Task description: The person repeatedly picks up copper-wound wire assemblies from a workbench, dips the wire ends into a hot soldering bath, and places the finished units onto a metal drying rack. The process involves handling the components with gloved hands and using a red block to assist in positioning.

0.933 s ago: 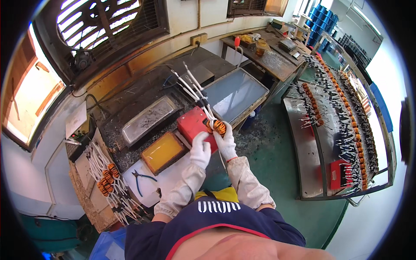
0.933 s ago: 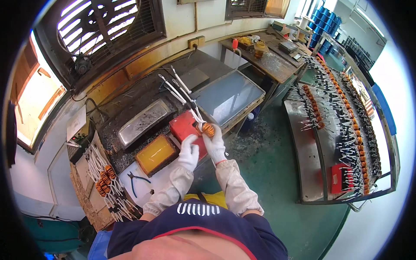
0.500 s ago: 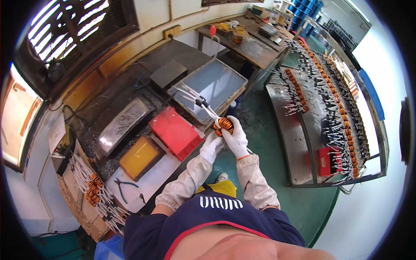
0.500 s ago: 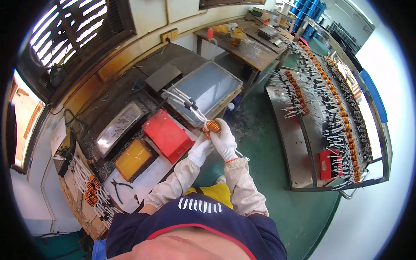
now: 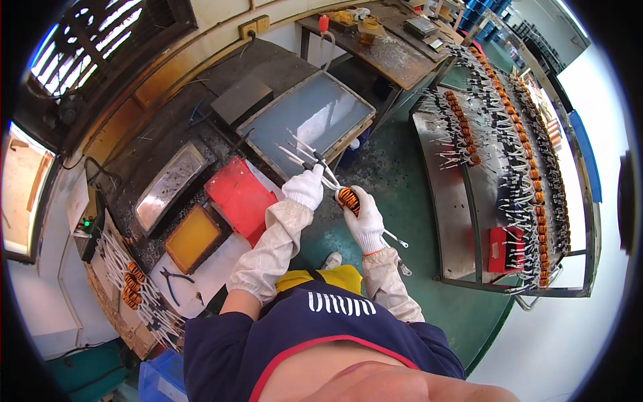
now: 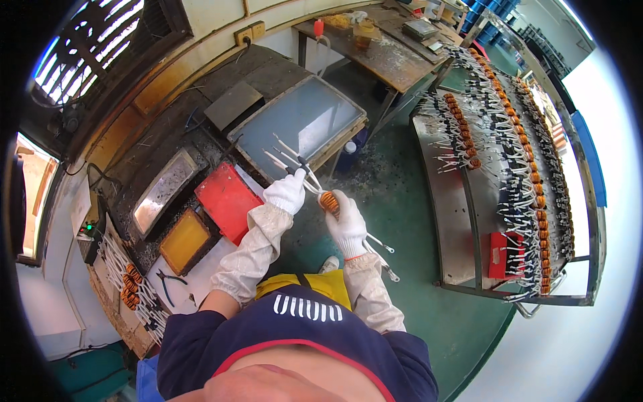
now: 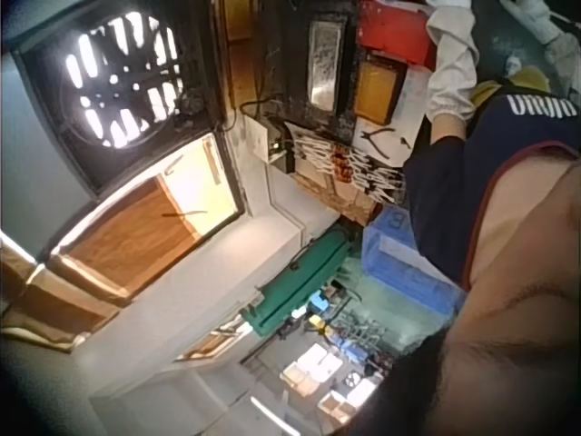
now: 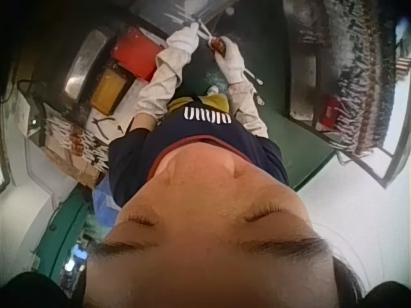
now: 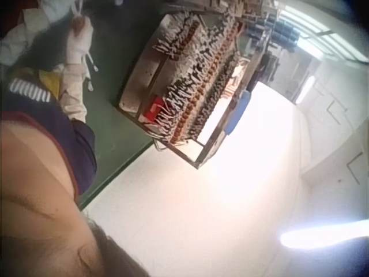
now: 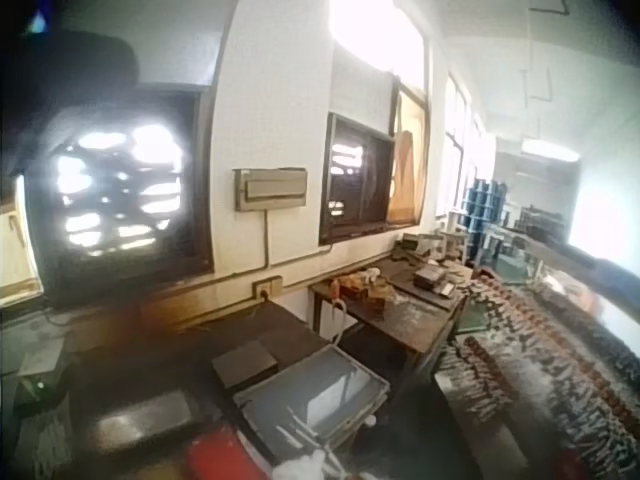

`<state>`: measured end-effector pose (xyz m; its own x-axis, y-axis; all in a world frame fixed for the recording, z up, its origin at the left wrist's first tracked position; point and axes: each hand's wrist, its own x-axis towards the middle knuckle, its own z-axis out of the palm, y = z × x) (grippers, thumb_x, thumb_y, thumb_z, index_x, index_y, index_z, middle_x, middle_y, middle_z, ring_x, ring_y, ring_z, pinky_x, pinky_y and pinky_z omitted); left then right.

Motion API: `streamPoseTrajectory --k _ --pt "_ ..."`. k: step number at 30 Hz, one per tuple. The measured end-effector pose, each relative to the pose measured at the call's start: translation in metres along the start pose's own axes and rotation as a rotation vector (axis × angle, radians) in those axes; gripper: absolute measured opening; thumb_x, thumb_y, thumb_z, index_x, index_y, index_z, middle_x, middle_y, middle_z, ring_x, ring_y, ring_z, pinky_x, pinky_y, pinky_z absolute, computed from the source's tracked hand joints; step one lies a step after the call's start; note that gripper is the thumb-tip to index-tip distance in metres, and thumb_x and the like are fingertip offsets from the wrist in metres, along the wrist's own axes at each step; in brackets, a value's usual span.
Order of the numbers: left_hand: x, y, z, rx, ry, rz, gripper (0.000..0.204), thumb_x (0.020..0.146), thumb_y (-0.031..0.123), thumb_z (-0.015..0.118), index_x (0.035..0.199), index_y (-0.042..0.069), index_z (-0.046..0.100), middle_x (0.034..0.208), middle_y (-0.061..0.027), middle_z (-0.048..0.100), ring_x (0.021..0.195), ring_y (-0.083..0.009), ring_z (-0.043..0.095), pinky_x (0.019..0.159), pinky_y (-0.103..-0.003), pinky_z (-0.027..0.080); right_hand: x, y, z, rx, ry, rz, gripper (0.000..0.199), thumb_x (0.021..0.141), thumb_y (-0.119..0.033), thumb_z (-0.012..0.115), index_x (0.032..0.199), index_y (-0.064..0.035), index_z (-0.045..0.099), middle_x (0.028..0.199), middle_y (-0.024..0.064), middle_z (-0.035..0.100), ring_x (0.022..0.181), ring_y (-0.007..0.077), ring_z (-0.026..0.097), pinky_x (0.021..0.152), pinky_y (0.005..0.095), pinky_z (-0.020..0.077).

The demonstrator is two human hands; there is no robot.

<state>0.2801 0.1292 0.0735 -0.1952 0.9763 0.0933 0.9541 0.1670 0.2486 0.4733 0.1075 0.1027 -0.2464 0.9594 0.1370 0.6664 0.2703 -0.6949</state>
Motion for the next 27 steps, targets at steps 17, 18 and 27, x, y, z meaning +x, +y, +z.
streamPoseTrajectory --k 17,18,27 --pt "0.015 0.012 0.009 0.017 -0.05 -0.105 0.054 0.095 0.031 0.055 0.146 0.022 0.041 0.087 -0.0135 0.071 0.071 -0.0371 0.071 0.059 -0.055 0.055 0.029 0.025 0.001 0.029 0.013 -0.09 0.05 0.082 -0.013 0.071 0.13 -0.0171 0.057 0.108 0.0158 0.065 0.094 0.0385 0.066 0.079 0.0445 0.0548" --pt "0.015 0.014 0.007 0.013 -0.062 -0.109 0.053 0.095 0.031 0.055 0.145 0.022 0.043 0.088 -0.0134 0.071 0.071 -0.0373 0.071 0.06 -0.055 0.055 0.029 0.026 0.002 0.018 0.019 -0.091 0.051 0.082 -0.013 0.071 0.13 -0.0172 0.057 0.108 0.0157 0.065 0.094 0.0384 0.066 0.079 0.0445 0.0548" --pt "0.028 0.007 0.019 -0.08 -0.141 -0.115 0.041 0.094 0.031 0.054 0.134 0.021 0.049 0.089 -0.0164 0.072 0.08 -0.0391 0.071 0.068 -0.053 0.056 0.033 0.026 -0.002 -0.004 -0.008 -0.156 0.052 0.08 -0.011 0.072 0.13 -0.0154 0.057 0.105 0.0154 0.065 0.094 0.0371 0.066 0.079 0.0442 0.0545"
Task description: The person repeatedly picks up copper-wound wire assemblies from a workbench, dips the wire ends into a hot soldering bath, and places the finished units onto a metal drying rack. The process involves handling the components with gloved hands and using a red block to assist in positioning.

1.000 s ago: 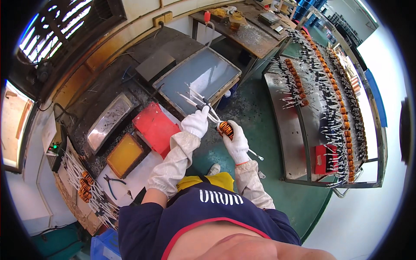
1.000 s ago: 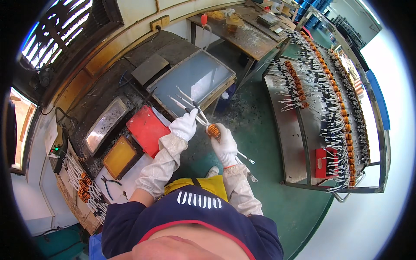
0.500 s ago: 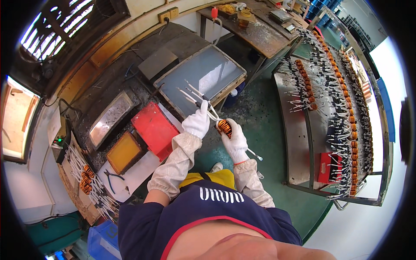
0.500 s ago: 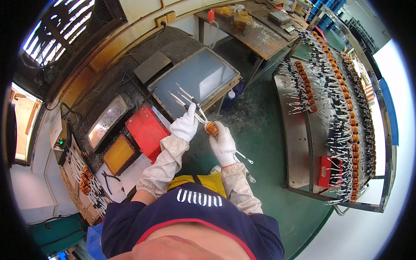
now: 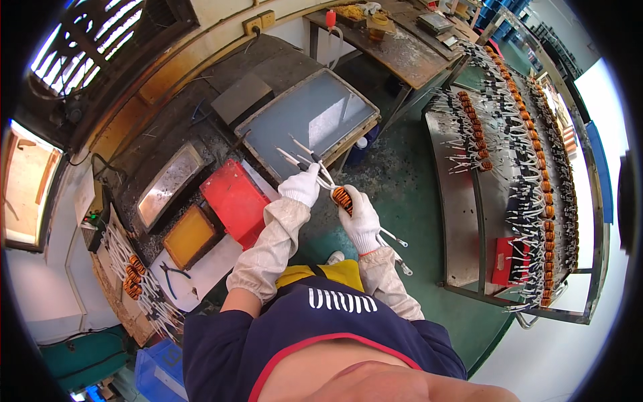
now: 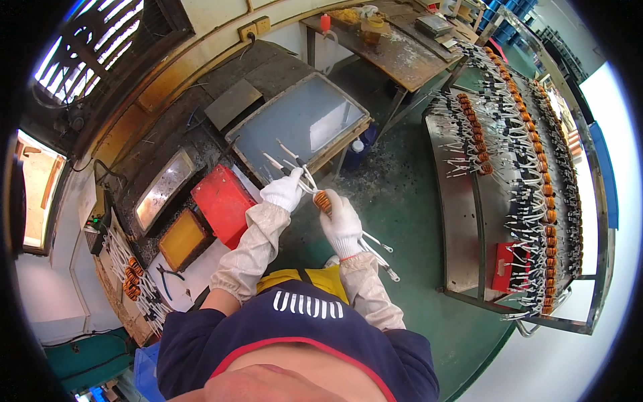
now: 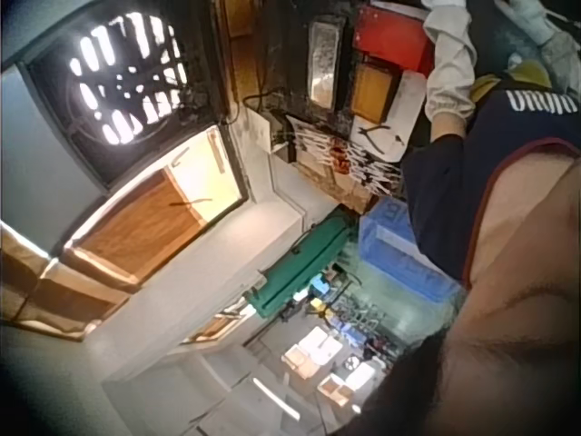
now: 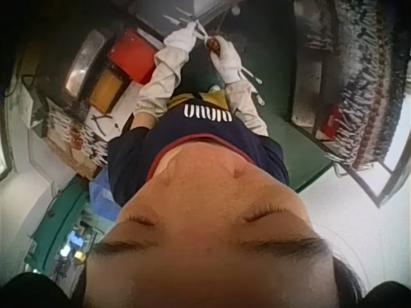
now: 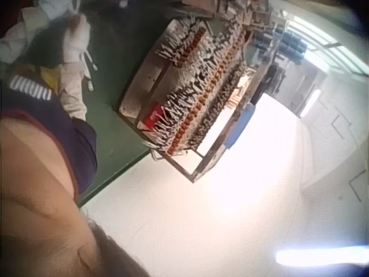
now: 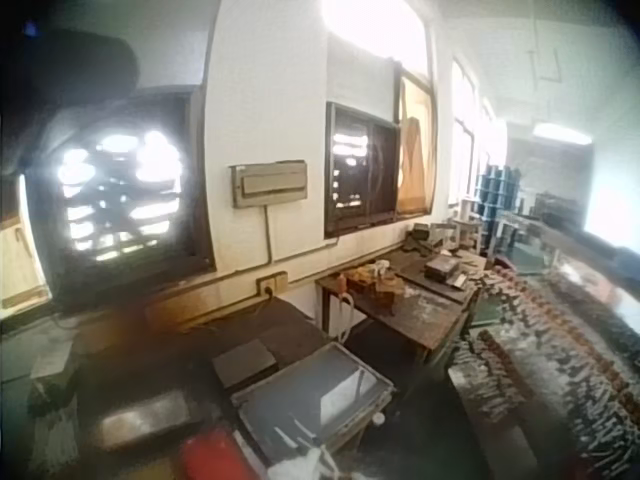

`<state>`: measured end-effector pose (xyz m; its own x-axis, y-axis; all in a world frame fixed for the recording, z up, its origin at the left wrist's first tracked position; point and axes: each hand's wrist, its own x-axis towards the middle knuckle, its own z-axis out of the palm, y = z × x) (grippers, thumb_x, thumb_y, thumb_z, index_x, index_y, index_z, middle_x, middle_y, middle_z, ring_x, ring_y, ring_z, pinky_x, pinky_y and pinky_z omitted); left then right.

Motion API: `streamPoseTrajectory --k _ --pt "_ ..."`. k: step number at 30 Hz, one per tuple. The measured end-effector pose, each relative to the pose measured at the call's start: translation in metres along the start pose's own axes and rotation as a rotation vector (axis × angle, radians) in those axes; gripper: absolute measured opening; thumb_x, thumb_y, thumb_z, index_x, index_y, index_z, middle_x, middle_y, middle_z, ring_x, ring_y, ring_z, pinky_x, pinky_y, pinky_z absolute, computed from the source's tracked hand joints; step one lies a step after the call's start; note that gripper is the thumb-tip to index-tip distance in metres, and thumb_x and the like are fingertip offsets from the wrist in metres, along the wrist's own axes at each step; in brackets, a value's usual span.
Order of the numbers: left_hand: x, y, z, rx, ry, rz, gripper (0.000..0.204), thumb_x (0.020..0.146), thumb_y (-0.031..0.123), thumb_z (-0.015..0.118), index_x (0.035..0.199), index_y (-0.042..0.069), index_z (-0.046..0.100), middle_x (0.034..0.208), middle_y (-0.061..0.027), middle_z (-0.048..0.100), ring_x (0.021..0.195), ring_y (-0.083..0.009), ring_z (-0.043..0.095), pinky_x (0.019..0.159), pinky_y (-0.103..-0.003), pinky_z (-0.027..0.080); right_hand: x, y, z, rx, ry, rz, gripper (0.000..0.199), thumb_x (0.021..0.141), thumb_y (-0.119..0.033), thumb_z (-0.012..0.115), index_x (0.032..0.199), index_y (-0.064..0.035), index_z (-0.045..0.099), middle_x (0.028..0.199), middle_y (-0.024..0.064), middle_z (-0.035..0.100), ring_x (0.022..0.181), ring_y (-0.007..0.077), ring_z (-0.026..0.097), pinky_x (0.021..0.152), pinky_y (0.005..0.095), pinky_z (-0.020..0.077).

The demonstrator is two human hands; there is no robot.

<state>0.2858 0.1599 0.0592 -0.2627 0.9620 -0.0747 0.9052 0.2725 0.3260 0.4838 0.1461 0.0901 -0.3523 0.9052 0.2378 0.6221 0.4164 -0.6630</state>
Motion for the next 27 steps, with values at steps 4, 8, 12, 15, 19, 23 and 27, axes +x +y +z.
streamPoseTrajectory --k 4,8,12,15,19,23,27 --pt "-0.001 0.001 0.002 -0.009 -0.071 -0.058 0.042 0.094 0.033 0.053 0.135 0.023 0.048 0.094 -0.0169 0.073 0.085 -0.0401 0.071 0.072 -0.055 0.055 0.001 0.005 0.003 -0.017 -0.022 -0.013 0.051 0.08 -0.011 0.071 0.129 -0.016 0.058 0.102 0.0159 0.065 0.093 0.0375 0.065 0.078 0.0454 0.0537" --pt "-0.003 -0.002 0.012 -0.045 -0.106 -0.101 0.048 0.094 0.035 0.054 0.14 0.027 0.045 0.098 -0.0174 0.073 0.088 -0.0414 0.071 0.075 -0.056 0.055 0.0 0.009 0.005 -0.043 -0.053 -0.016 0.051 0.079 -0.011 0.071 0.129 -0.0163 0.058 0.101 0.016 0.065 0.093 0.0376 0.065 0.079 0.0459 0.0534" --pt "-0.007 0.009 0.011 -0.058 -0.084 -0.087 0.053 0.094 0.033 0.054 0.145 0.028 0.041 0.103 -0.0178 0.072 0.087 -0.0412 0.071 0.074 -0.055 0.056 -0.002 0.016 -0.002 0.011 -0.012 0.011 0.05 0.079 -0.011 0.071 0.128 -0.0157 0.059 0.101 0.0161 0.065 0.093 0.0379 0.065 0.079 0.0459 0.0534" --pt "-0.012 0.04 -0.01 -0.058 -0.002 0.038 0.053 0.094 0.03 0.054 0.145 0.025 0.042 0.101 -0.0171 0.071 0.083 -0.0395 0.071 0.071 -0.053 0.056 -0.004 0.032 -0.013 0.074 0.049 0.04 0.05 0.079 -0.009 0.073 0.127 -0.0128 0.06 0.104 0.016 0.065 0.095 0.0371 0.066 0.081 0.0423 0.0543" --pt "-0.013 0.104 -0.02 -0.095 0.361 0.578 0.055 0.078 0.009 0.068 0.131 0.013 0.056 0.093 -0.0091 0.064 0.09 -0.0316 0.067 0.075 -0.046 0.055 -0.008 0.069 -0.036 0.117 0.163 0.088 0.049 0.08 -0.009 0.072 0.127 -0.0133 0.06 0.104 0.0172 0.066 0.094 0.0387 0.065 0.081 0.0453 0.0535" --pt "0.007 0.165 0.014 -0.133 0.366 1.043 0.065 0.067 0.005 0.069 0.13 0.004 0.055 0.108 -0.013 0.065 0.105 -0.0323 0.063 0.09 -0.045 0.051 -0.008 0.084 -0.076 0.142 0.184 0.287 0.05 0.077 -0.008 0.072 0.125 -0.0096 0.059 0.111 0.0208 0.068 0.103 0.0417 0.064 0.088 0.0471 0.0526" --pt "0.015 0.224 0.048 -0.18 0.287 1.237 0.077 0.068 0.003 0.066 0.141 -0.004 0.044 0.106 -0.0158 0.065 0.101 -0.034 0.063 0.094 -0.044 0.049 -0.033 0.128 -0.102 -0.038 0.268 0.244 0.07 0.073 -0.009 0.076 0.136 -0.0043 0.046 0.103 0.0195 0.068 0.094 0.0396 0.067 0.081 0.0472 0.054"
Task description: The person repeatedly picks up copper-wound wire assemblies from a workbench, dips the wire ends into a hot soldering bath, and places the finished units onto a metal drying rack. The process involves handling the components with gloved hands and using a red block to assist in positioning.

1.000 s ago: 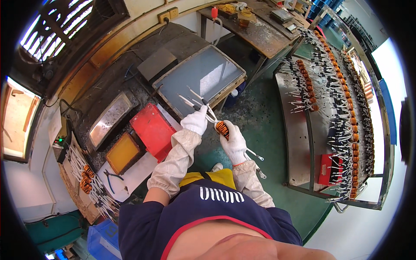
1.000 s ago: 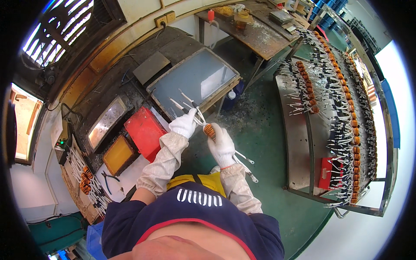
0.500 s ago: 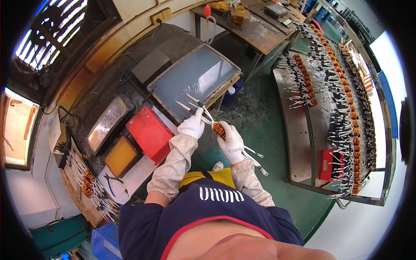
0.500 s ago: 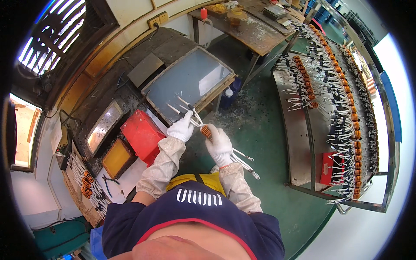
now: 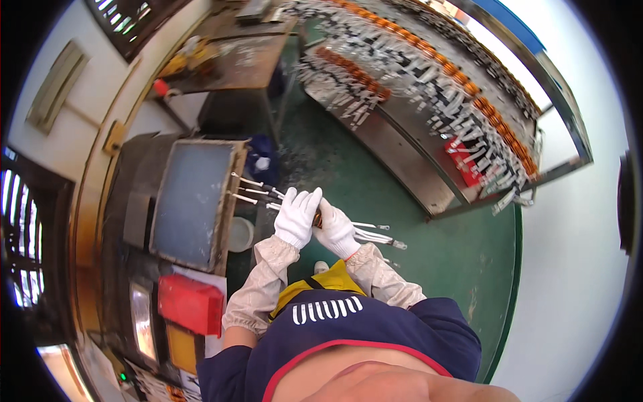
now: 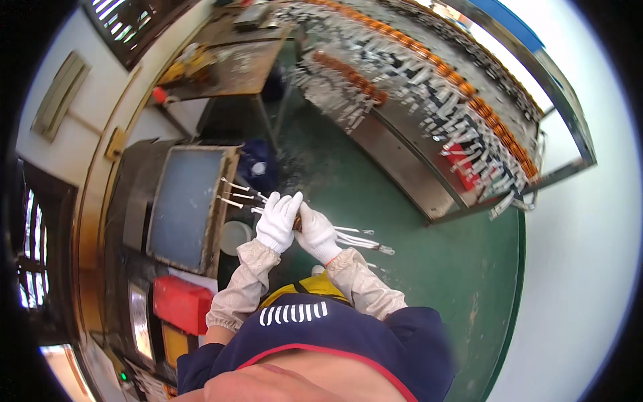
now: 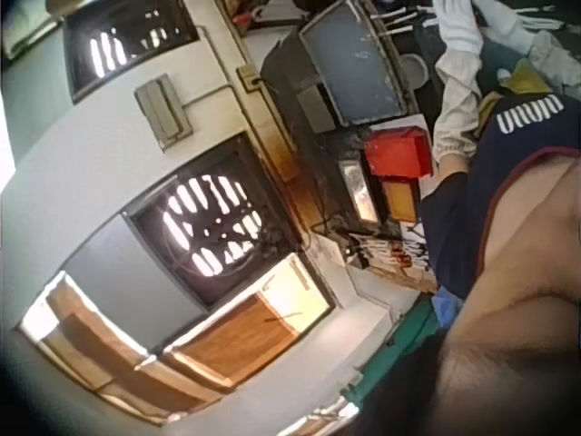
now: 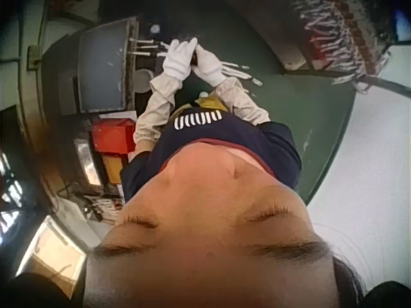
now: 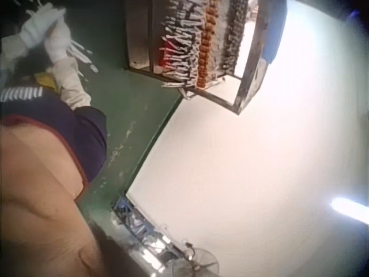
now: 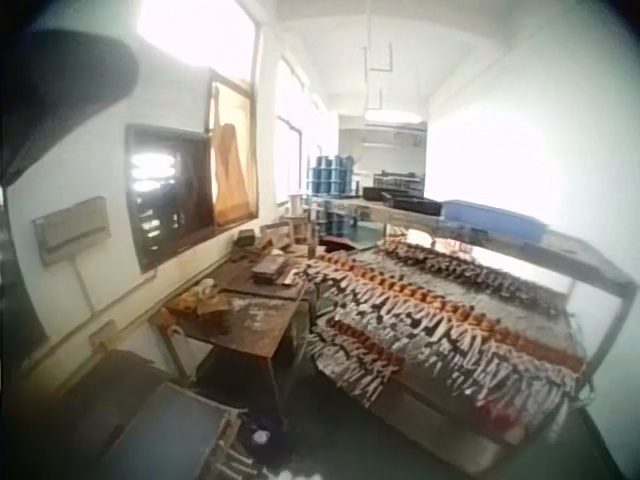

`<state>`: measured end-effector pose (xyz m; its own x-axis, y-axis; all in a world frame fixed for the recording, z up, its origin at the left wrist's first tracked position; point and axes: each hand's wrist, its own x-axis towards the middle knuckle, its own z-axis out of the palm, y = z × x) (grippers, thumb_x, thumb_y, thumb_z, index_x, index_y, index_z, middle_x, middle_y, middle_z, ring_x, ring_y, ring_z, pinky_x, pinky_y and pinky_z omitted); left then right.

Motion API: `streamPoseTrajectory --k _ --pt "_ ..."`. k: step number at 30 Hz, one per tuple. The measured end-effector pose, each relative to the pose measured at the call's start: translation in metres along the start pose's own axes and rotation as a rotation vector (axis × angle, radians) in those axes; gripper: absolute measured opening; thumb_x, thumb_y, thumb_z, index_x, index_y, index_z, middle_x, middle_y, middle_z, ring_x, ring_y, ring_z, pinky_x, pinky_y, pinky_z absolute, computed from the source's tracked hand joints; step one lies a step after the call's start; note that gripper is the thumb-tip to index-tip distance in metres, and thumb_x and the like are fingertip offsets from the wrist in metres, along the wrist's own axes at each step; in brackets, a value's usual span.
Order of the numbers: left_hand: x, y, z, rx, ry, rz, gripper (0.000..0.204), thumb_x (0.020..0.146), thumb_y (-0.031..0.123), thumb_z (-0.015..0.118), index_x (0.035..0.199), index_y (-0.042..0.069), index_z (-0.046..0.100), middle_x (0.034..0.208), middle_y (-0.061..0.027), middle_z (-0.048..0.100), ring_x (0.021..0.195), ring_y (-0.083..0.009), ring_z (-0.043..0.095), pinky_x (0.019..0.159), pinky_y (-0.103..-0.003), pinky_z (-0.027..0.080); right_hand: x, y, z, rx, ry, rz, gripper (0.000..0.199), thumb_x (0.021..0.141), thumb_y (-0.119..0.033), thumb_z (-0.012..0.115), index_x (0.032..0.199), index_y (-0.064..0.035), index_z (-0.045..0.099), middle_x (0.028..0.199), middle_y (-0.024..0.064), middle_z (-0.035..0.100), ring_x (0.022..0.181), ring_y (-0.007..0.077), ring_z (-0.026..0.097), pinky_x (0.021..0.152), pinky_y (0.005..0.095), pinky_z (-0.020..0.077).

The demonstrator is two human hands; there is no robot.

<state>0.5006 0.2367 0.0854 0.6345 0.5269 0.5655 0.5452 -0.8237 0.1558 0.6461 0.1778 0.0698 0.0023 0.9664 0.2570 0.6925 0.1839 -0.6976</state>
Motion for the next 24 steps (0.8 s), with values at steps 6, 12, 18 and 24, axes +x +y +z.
streamPoseTrajectory --k 6,12,18,24 --pt "0.045 0.012 0.076 -0.295 -0.157 0.008 0.082 0.074 0.001 0.062 0.151 -0.001 0.033 0.09 -0.0118 0.063 0.086 -0.0323 0.062 0.085 -0.044 0.05 0.001 0.06 -0.045 -0.195 0.14 -0.117 0.074 0.067 -0.006 0.076 0.134 -0.0019 0.046 0.102 0.016 0.063 0.092 0.0353 0.064 0.08 0.0448 0.0527" --pt "0.082 0.004 0.132 -0.365 -0.155 0.005 0.079 0.073 0.001 0.063 0.149 0.002 0.039 0.09 -0.0143 0.064 0.087 -0.0347 0.063 0.079 -0.047 0.05 0.014 0.072 -0.088 -0.292 0.2 -0.034 0.071 0.07 -0.009 0.075 0.136 -0.0044 0.047 0.118 0.0175 0.059 0.109 0.0364 0.06 0.092 0.0441 0.051" --pt "0.094 -0.056 0.201 -0.286 -0.44 -0.287 0.035 0.075 0.003 0.067 0.109 0.013 0.067 0.102 -0.0158 0.069 0.099 -0.0388 0.065 0.085 -0.048 0.052 -0.031 0.121 -0.109 -0.201 0.117 0.298 0.068 0.08 -0.018 0.073 0.142 -0.0082 0.046 0.132 0.0173 0.054 0.118 0.0378 0.057 0.099 0.0441 0.0495" --pt "0.088 -0.14 0.294 -0.204 -0.622 -0.741 0.043 0.071 0.013 0.083 0.11 0.011 0.067 0.11 -0.0195 0.067 0.107 -0.0388 0.065 0.092 -0.046 0.053 -0.131 0.23 -0.121 -0.271 -0.252 0.891 0.053 0.087 -0.032 0.064 0.134 -0.011 0.051 0.12 0.0203 0.061 0.109 0.0412 0.063 0.09 0.0494 0.0529"
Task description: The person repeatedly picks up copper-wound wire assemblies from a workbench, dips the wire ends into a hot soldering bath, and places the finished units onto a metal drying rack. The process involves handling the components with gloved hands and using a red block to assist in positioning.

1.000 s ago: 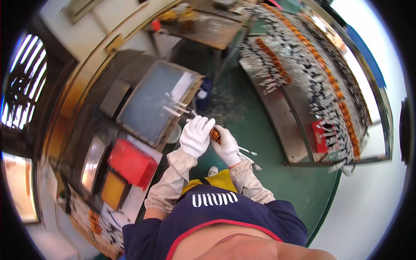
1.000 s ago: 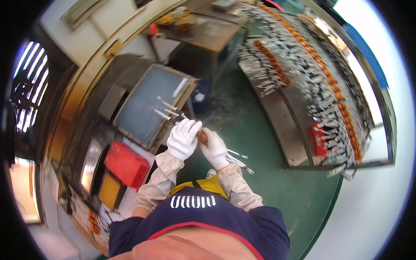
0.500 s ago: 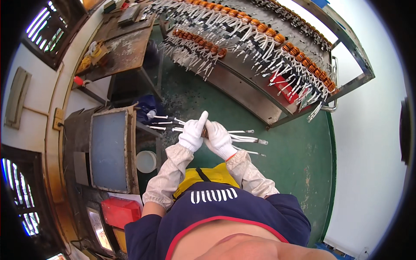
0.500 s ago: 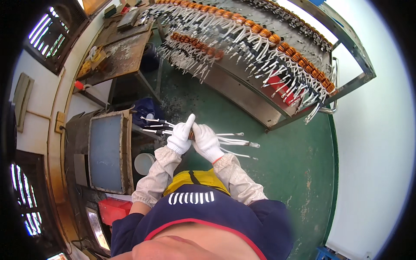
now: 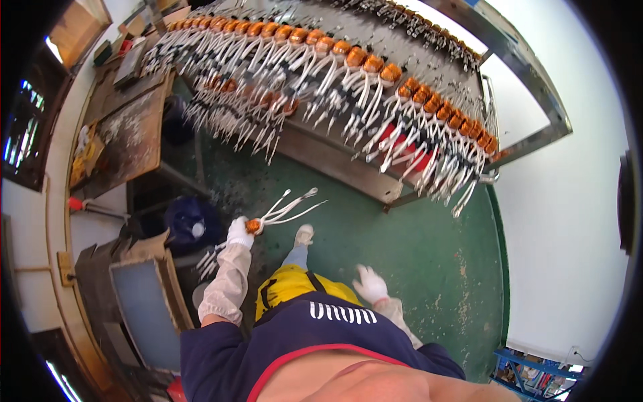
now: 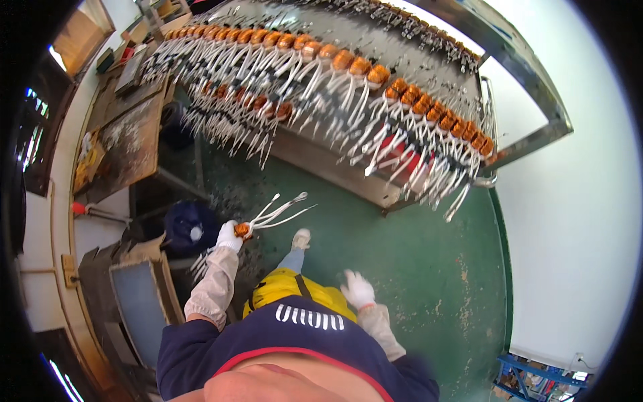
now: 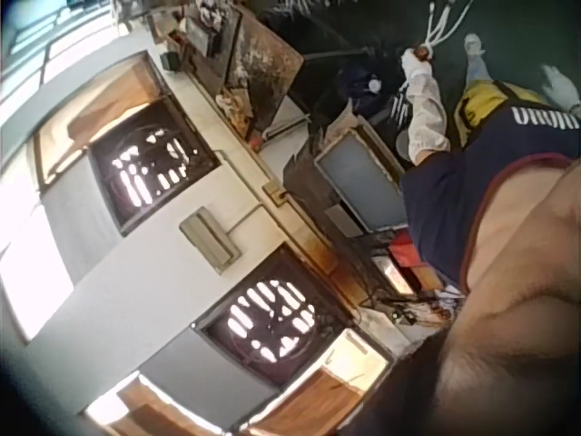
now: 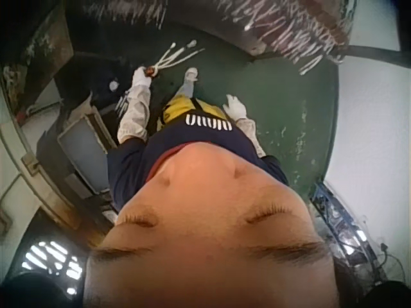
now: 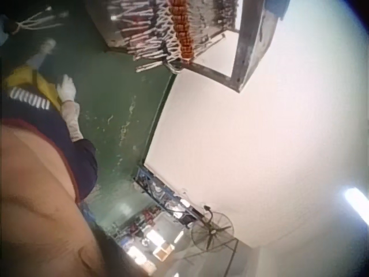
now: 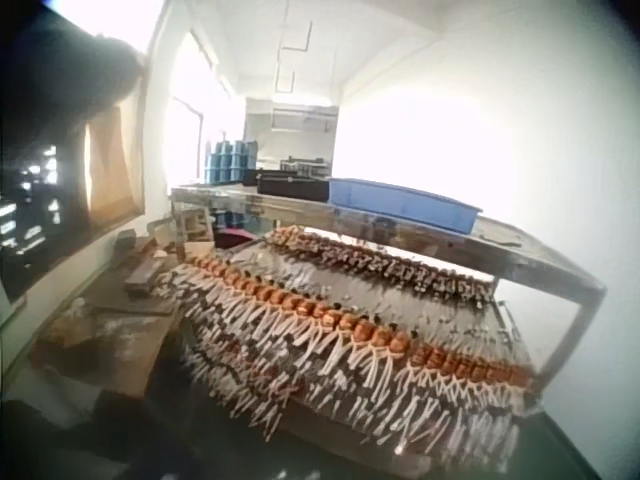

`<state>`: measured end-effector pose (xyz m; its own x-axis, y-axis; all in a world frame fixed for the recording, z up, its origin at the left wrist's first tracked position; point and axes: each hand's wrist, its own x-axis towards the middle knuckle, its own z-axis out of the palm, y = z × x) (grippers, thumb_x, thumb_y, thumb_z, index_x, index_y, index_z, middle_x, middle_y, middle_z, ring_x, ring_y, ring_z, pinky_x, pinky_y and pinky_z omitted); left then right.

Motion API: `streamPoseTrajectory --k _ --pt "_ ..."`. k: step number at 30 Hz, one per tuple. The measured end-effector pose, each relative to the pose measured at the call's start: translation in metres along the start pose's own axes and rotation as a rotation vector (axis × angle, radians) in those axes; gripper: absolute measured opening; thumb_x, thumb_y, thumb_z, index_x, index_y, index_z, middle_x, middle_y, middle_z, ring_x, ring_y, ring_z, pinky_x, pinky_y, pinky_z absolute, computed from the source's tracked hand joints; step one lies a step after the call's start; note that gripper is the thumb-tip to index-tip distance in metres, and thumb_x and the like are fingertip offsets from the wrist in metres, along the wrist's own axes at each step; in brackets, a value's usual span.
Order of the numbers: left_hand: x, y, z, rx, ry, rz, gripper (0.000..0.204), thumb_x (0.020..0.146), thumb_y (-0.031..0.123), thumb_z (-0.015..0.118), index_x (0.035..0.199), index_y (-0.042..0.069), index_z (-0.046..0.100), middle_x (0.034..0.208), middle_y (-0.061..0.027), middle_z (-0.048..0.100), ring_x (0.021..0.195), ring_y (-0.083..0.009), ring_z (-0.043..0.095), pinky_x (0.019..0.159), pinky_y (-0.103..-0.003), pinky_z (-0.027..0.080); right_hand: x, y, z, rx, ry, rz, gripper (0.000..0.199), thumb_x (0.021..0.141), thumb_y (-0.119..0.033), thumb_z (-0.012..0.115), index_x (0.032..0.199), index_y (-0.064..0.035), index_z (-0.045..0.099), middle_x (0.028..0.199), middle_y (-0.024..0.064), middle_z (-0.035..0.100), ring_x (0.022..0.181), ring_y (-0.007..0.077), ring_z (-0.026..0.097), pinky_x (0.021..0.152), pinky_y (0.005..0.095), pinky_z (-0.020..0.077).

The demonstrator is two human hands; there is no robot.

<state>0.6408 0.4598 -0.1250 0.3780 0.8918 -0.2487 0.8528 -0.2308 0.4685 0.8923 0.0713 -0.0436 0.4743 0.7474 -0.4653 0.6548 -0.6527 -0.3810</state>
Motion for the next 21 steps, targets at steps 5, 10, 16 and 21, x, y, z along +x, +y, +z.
streamPoseTrajectory --k 5,10,16,21 --pt "0.094 0.047 0.039 -0.095 0.017 -0.099 0.048 0.071 0.021 0.086 0.111 0.007 0.063 0.114 -0.0205 0.066 0.108 -0.038 0.065 0.093 -0.044 0.053 -0.019 0.077 0.031 0.059 -0.197 0.545 0.052 0.084 -0.035 0.061 0.129 -0.0088 0.056 0.114 0.0263 0.068 0.105 0.0445 0.066 0.09 0.053 0.0531" --pt "0.202 0.125 0.069 -0.225 -0.015 -0.06 0.048 0.073 0.019 0.082 0.116 0.008 0.063 0.115 -0.0216 0.065 0.11 -0.0394 0.064 0.094 -0.045 0.052 -0.022 0.105 0.028 0.186 -0.314 0.612 0.071 0.081 -0.042 0.065 0.137 -0.0008 0.053 0.122 0.0281 0.066 0.116 0.0424 0.063 0.097 0.0477 0.0502" --pt "0.326 0.233 0.093 -0.311 -0.103 -0.025 0.05 0.08 0.026 0.072 0.124 0.008 0.06 0.119 -0.0202 0.069 0.113 -0.0399 0.064 0.095 -0.044 0.052 -0.008 0.095 0.033 0.246 -0.442 0.799 0.072 0.082 -0.042 0.067 0.141 -0.0036 0.051 0.128 0.0255 0.064 0.121 0.0385 0.062 0.101 0.0447 0.0489" --pt "0.381 0.278 0.134 -0.191 -0.24 -0.099 0.044 0.087 0.028 0.066 0.126 0.009 0.061 0.117 -0.0208 0.068 0.112 -0.0402 0.064 0.096 -0.045 0.052 0.002 0.092 0.029 0.276 -0.419 0.893 0.07 0.082 -0.042 0.066 0.14 -0.0038 0.053 0.127 0.0254 0.065 0.121 0.0383 0.062 0.101 0.0445 0.049"
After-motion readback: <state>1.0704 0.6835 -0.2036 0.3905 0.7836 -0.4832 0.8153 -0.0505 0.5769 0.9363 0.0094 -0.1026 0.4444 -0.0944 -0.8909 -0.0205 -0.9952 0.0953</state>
